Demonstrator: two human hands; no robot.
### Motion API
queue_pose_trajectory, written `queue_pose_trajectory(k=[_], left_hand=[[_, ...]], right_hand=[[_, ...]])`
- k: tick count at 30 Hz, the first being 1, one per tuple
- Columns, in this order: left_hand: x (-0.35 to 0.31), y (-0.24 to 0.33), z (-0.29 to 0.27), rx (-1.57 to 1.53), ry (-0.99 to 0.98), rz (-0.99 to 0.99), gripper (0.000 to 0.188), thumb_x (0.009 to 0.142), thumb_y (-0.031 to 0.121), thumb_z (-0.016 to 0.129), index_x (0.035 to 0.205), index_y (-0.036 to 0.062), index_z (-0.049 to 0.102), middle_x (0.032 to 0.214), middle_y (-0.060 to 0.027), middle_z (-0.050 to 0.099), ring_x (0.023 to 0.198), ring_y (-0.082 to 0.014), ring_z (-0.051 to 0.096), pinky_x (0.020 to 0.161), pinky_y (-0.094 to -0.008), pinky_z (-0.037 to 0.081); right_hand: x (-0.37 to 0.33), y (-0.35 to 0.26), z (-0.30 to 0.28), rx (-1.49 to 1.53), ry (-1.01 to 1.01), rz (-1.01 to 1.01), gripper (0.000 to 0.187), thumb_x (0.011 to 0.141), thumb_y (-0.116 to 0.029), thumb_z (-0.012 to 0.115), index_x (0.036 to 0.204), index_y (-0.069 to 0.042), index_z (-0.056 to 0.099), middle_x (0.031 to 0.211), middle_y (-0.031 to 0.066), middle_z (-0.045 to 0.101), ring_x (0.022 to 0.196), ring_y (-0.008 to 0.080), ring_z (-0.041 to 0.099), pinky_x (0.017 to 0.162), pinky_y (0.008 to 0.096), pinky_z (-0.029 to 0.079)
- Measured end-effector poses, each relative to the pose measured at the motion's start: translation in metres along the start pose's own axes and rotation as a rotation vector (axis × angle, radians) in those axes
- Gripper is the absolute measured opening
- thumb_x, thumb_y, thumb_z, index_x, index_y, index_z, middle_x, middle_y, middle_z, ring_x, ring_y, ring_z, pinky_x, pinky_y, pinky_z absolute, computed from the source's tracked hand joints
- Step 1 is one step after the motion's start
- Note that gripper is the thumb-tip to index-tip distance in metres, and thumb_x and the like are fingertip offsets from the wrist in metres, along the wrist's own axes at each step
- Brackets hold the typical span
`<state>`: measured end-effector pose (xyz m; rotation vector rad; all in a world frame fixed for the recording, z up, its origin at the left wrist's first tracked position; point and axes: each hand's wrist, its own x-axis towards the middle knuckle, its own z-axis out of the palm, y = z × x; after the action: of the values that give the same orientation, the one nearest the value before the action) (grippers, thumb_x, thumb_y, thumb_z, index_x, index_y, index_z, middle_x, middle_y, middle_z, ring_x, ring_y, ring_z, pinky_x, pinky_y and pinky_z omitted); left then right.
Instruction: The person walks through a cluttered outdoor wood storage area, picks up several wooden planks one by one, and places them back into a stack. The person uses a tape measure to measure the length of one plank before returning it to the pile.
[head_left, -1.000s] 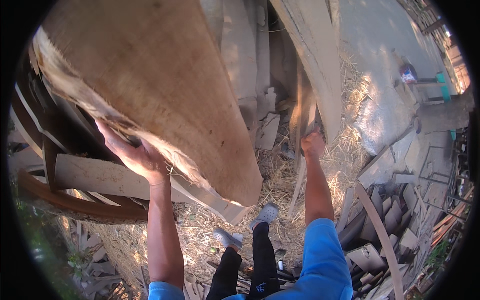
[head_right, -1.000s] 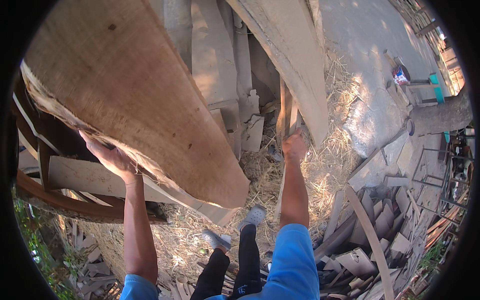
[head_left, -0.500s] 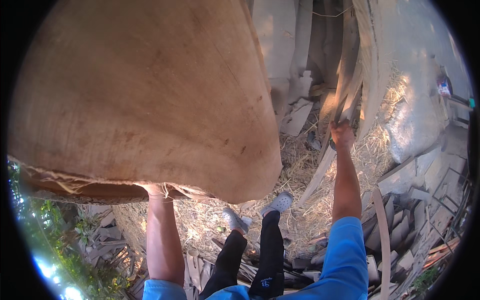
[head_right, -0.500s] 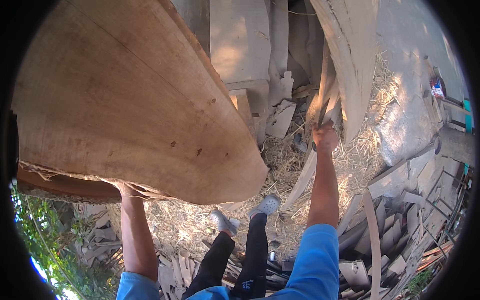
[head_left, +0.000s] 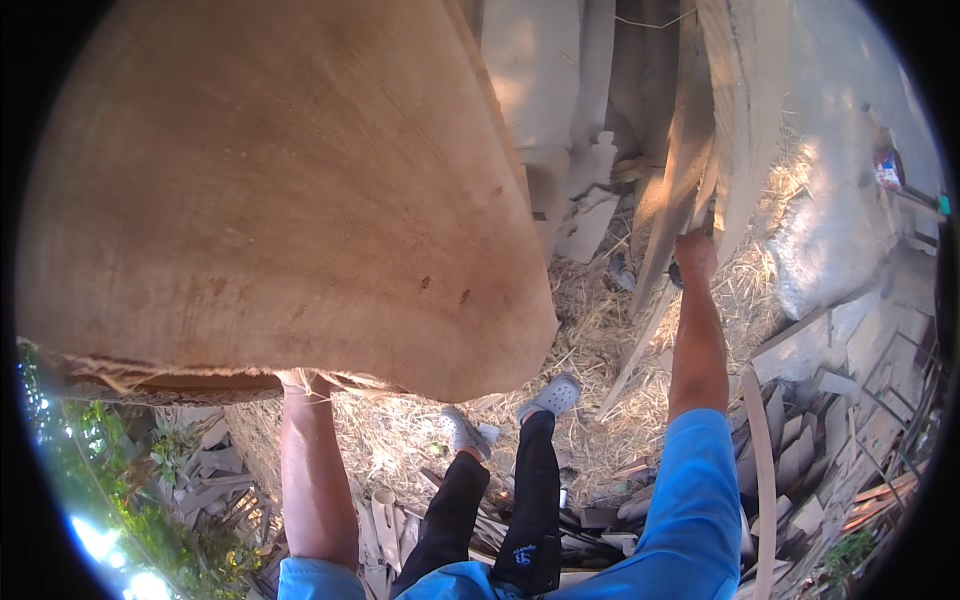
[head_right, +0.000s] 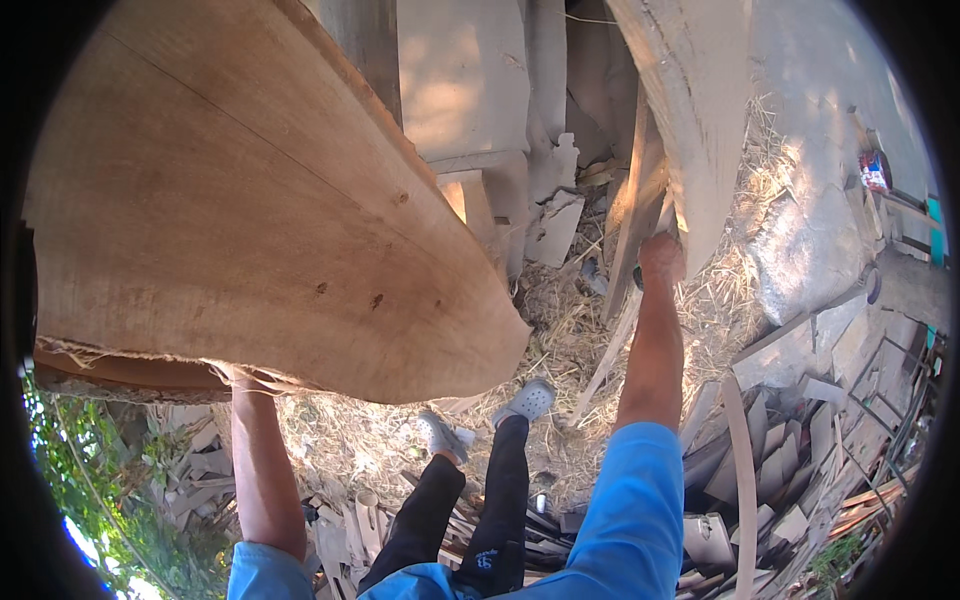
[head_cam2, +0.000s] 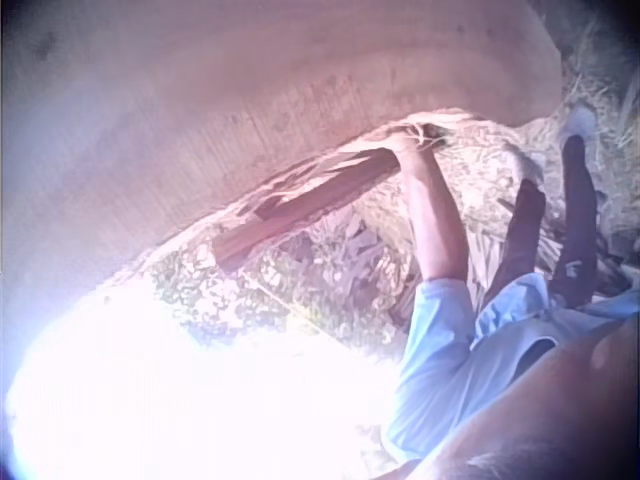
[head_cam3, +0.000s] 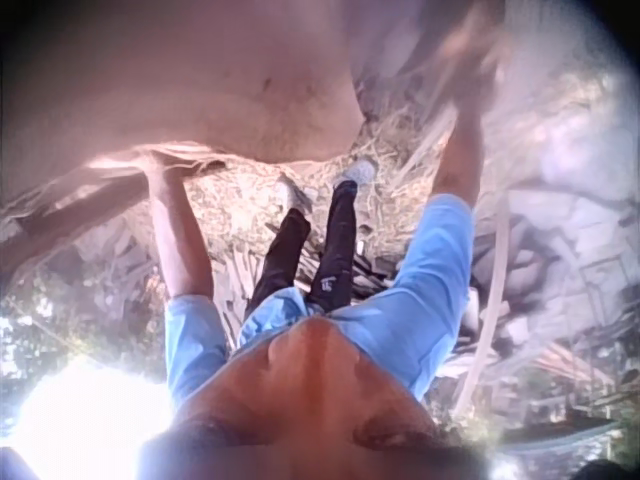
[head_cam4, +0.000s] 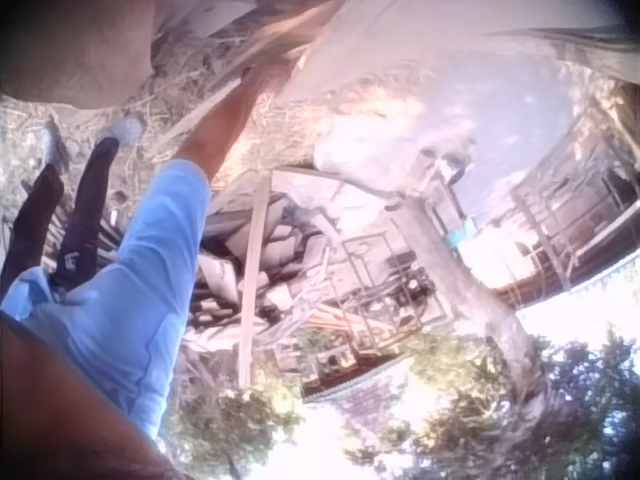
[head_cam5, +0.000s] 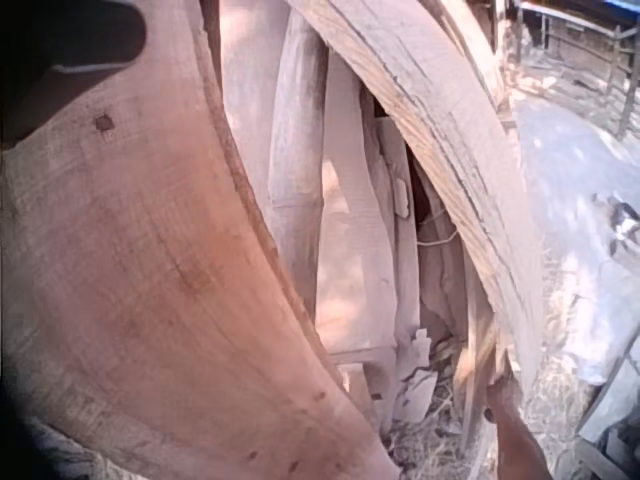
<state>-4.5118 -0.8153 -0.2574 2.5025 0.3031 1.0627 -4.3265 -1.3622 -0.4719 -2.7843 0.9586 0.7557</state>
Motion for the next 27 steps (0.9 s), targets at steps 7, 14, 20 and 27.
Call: queue_pose_trajectory(k=[7,14,20,27], left_hand=[[0.043,0.016,0.029,-0.148,0.060,-0.262,0.072,0.097,0.055,0.024,0.146,0.0014,0.022,0.149,-0.0155,0.029,0.135,-0.0267,0.032,0.112,-0.0394,0.026],[0.097,0.111,0.048,-0.108,0.194,-0.209,0.052,0.102,0.030,0.029,0.144,-0.0014,0.027,0.145,-0.0185,0.036,0.134,-0.0282,0.035,0.111,-0.0372,0.027],[0.109,0.167,0.032,0.149,0.176,0.056,0.069,0.086,0.016,0.052,0.146,0.0014,0.021,0.134,-0.0263,0.039,0.118,-0.0413,0.045,0.096,-0.0456,0.044],[0.110,0.172,0.019,0.030,0.164,-0.008,0.080,0.083,0.034,0.067,0.143,0.0009,0.026,0.127,-0.0268,0.044,0.109,-0.0415,0.052,0.088,-0.0430,0.048]], right_hand=[[-0.086,0.066,0.031,-0.023,-0.121,0.007,0.037,0.085,-0.036,0.058,0.096,-0.002,0.068,0.098,0.0171,0.069,0.092,0.0325,0.067,0.078,0.0429,0.055],[-0.174,0.121,0.067,-0.046,-0.219,0.008,0.040,0.088,-0.039,0.055,0.102,-0.002,0.062,0.099,0.0167,0.068,0.093,0.0328,0.067,0.080,0.0429,0.054],[-0.247,0.133,0.088,-0.004,-0.240,0.035,0.040,0.087,-0.040,0.054,0.102,-0.004,0.064,0.099,0.0171,0.068,0.093,0.0332,0.066,0.081,0.0435,0.053],[-0.346,0.165,0.107,0.000,-0.338,0.029,0.041,0.085,-0.041,0.058,0.100,-0.004,0.068,0.104,0.0184,0.067,0.100,0.0332,0.064,0.084,0.0442,0.052]])
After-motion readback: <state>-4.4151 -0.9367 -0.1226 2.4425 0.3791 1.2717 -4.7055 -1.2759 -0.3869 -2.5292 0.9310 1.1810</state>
